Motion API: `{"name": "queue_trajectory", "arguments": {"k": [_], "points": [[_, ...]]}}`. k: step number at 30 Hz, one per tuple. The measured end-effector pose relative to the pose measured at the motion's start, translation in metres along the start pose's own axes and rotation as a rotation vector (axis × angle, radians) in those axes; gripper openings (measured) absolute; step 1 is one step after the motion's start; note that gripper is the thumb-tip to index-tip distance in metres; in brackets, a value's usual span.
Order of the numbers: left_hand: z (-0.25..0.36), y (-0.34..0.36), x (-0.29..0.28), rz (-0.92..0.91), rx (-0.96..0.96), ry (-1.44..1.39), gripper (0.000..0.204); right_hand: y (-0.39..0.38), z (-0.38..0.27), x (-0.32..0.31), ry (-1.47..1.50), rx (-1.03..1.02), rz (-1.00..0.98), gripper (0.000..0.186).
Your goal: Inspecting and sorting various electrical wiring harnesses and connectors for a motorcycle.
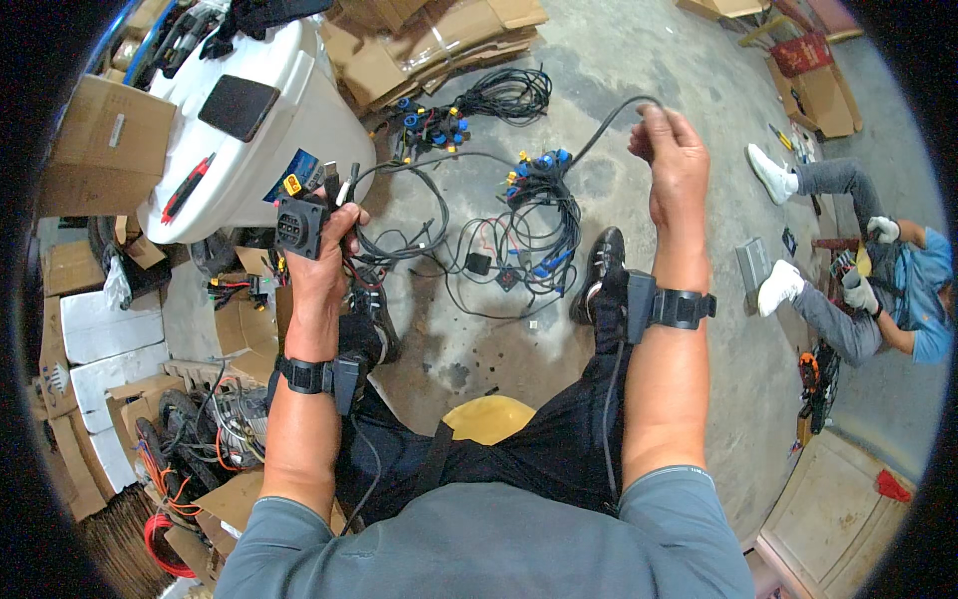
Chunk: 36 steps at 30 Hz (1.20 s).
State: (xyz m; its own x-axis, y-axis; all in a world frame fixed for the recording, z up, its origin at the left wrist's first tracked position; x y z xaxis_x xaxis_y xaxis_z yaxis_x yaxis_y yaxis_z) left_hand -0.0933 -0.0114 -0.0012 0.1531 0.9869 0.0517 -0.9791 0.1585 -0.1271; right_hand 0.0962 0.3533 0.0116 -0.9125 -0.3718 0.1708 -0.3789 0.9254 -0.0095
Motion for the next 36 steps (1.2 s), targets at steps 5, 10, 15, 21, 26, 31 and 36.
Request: {"name": "queue_trajectory", "arguments": {"k": [5,10,15,21,26,31,36], "points": [[0.000,0.001,0.002,-0.054,-0.022,-0.121,0.020,-0.017,0.001,0.025,-0.807,-0.386,-0.292,0.021],[0.003,0.000,0.002,-0.059,0.000,-0.119,0.020,-0.037,0.015,0.038,-1.057,-0.399,-0.549,0.032],[0.003,-0.002,0.004,-0.057,-0.007,-0.119,0.021,-0.040,0.024,0.041,-1.138,-0.511,-0.553,0.039],[-0.008,-0.011,0.012,-0.196,-0.076,-0.043,0.028,-0.069,0.016,0.082,-0.883,-0.297,-0.625,0.048],[-0.010,-0.033,0.031,-0.296,-0.139,0.021,0.033,-0.123,0.012,0.121,-0.613,-0.552,-0.728,0.063],[-0.015,-0.038,0.039,-0.394,-0.222,0.012,0.033,-0.137,0.026,0.134,-0.601,-0.521,-0.858,0.031],[-0.023,-0.032,0.033,-0.336,-0.239,0.022,0.035,-0.131,0.019,0.133,-0.505,-0.507,-0.744,0.021]]}}
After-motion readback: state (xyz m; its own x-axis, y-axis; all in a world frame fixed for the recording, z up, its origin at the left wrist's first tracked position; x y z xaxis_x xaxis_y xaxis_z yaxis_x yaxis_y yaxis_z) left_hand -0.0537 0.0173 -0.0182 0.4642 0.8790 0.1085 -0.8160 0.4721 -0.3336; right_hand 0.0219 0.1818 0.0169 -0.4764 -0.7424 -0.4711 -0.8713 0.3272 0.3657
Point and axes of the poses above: each hand's wrist, its own y-axis towards the middle knuckle, its own x-axis out of the palm, z = x × y, the point moved 6 cm from there along y, towards the middle knuckle, and after that the axes turned 12 degrees about z, right-handed, at the moved point
